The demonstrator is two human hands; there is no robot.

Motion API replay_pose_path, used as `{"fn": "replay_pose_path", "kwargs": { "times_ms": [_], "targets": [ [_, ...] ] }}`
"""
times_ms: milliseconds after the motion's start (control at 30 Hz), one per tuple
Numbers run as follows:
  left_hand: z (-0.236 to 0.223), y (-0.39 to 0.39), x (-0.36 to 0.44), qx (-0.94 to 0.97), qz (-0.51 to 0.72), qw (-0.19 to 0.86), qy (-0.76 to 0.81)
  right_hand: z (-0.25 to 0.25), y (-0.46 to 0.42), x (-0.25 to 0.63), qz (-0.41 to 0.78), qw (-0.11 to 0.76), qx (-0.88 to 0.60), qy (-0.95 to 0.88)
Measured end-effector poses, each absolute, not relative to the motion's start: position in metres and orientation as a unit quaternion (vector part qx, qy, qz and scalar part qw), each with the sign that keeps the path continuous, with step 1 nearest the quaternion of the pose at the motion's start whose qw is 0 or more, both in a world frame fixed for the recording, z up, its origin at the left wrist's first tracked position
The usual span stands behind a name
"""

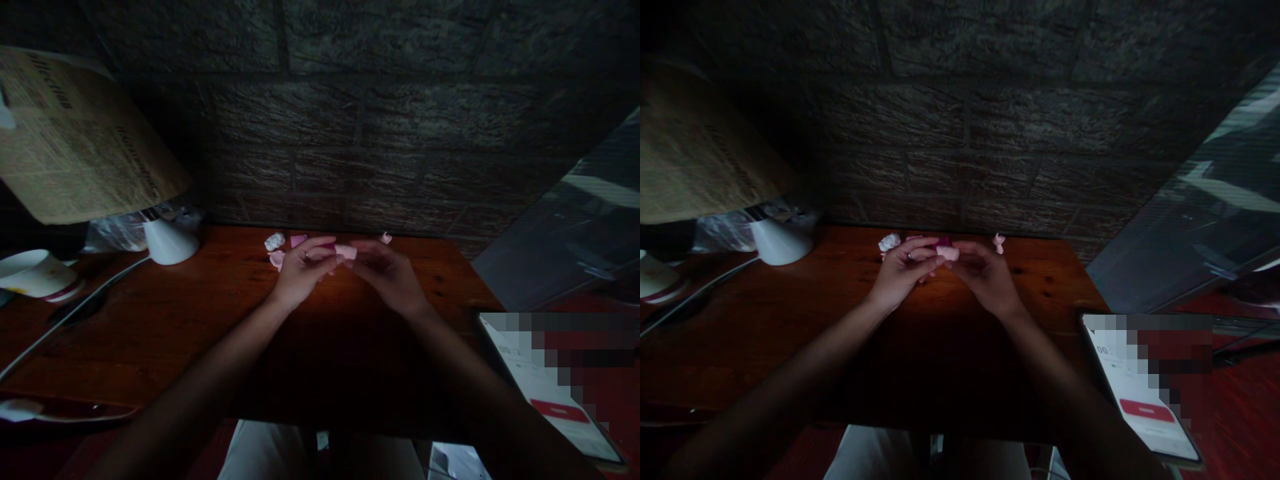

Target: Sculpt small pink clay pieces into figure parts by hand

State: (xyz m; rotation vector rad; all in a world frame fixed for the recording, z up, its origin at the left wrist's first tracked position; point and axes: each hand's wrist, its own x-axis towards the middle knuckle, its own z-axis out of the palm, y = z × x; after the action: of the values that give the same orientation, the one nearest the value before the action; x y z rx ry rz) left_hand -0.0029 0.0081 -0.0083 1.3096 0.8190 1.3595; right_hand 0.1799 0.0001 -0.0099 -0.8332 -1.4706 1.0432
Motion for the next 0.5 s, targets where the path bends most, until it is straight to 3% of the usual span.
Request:
{"fn": "replay_pose_path", "kwargs": {
  "times_ms": [500],
  "targets": [
    [-0.0072, 0.0073, -0.0031, 0.525, 0.559, 0.531, 0.360, -0.0103, -0.0005, 0.1791, 0.435, 0.551, -0.345, -0.623]
  ]
}}
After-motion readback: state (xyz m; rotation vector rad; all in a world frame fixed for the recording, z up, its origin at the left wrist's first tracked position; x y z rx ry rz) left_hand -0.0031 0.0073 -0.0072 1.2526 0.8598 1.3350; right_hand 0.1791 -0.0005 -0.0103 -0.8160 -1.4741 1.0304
